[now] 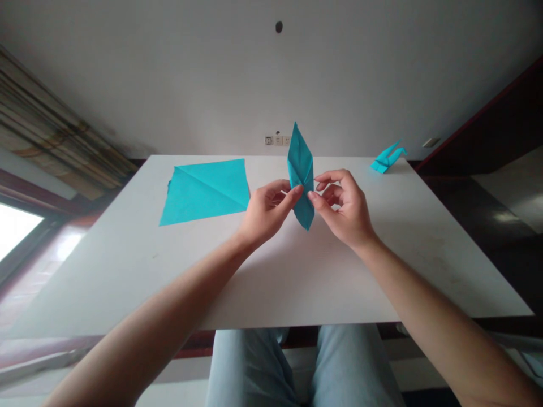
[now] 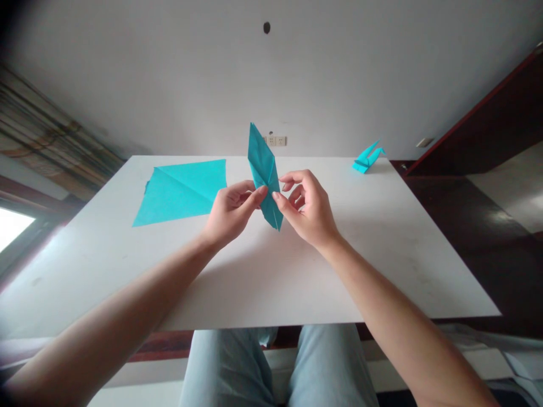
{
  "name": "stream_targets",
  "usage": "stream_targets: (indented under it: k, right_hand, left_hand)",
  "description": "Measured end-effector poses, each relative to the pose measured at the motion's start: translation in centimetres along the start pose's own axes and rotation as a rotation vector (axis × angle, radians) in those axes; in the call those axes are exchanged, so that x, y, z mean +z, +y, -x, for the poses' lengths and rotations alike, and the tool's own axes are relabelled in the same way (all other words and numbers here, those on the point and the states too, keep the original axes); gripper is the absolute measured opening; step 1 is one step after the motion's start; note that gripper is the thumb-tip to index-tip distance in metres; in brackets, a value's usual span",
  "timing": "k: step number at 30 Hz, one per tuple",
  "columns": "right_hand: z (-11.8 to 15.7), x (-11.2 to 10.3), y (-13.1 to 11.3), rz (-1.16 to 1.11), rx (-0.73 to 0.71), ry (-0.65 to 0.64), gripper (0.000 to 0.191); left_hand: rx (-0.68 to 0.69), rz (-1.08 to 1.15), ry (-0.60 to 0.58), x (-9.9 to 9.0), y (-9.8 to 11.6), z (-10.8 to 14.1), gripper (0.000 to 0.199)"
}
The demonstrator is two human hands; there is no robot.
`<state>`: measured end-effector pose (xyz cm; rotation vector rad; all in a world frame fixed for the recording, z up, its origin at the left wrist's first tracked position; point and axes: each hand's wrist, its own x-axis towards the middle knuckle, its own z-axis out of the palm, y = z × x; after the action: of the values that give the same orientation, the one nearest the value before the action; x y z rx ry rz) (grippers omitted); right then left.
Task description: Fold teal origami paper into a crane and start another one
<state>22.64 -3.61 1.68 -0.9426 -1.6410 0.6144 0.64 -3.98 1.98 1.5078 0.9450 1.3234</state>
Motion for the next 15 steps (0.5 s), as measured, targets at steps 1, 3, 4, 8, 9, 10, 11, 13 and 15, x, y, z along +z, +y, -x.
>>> stream_targets:
  k: [1, 3, 4, 8, 9, 10, 11, 13, 15]
  right_hand:
    - [0.0, 0.0, 0.0, -0.018, 0.024, 0.003, 0.054]
    - [-0.1, 0.0, 0.1, -0.049, 0.059, 0.003, 0.056]
    - [-0.1, 0.0, 0.2, -0.060, 0.068, -0.001, 0.055]
    - [0.0, -0.1, 0.6, -0.050, 0.028, -0.041, 0.045]
    - [0.0, -0.2, 0.7, -0.034, -0.002, -0.042, 0.042]
    - [0.0, -0.2, 0.7, -0.020, -0.039, -0.039, 0.038]
    - [0.1, -0.1, 0.7, -0.008, -0.081, -0.036, 0.033]
    - [0.1, -0.1, 0.7, 0.011, -0.170, -0.037, 0.026]
    - [0.1, 0.0, 0.5, 0.042, -0.240, -0.039, 0.022]
  left_hand:
    - [0.006, -0.006, -0.003, 0.0, 0.0, 0.0, 0.064]
    - [0.011, -0.002, -0.026, 0.0, 0.1, 0.1, 0.064]
    - [0.011, 0.004, -0.044, 0.0, 0.1, 0.2, 0.063]
    - [0.066, 0.026, -0.048, -0.1, -0.6, 0.1, 0.051]
    - [0.094, 0.026, -0.028, -0.1, -1.0, 0.1, 0.051]
    - [0.122, 0.022, -0.007, -0.1, -1.4, 0.0, 0.052]
    - [0.148, 0.011, 0.007, -0.1, -1.8, -0.1, 0.052]
    - [0.209, -0.033, 0.028, -0.2, -2.5, -0.2, 0.047]
    - [0.277, -0.081, 0.048, -0.2, -2.9, -0.3, 0.040]
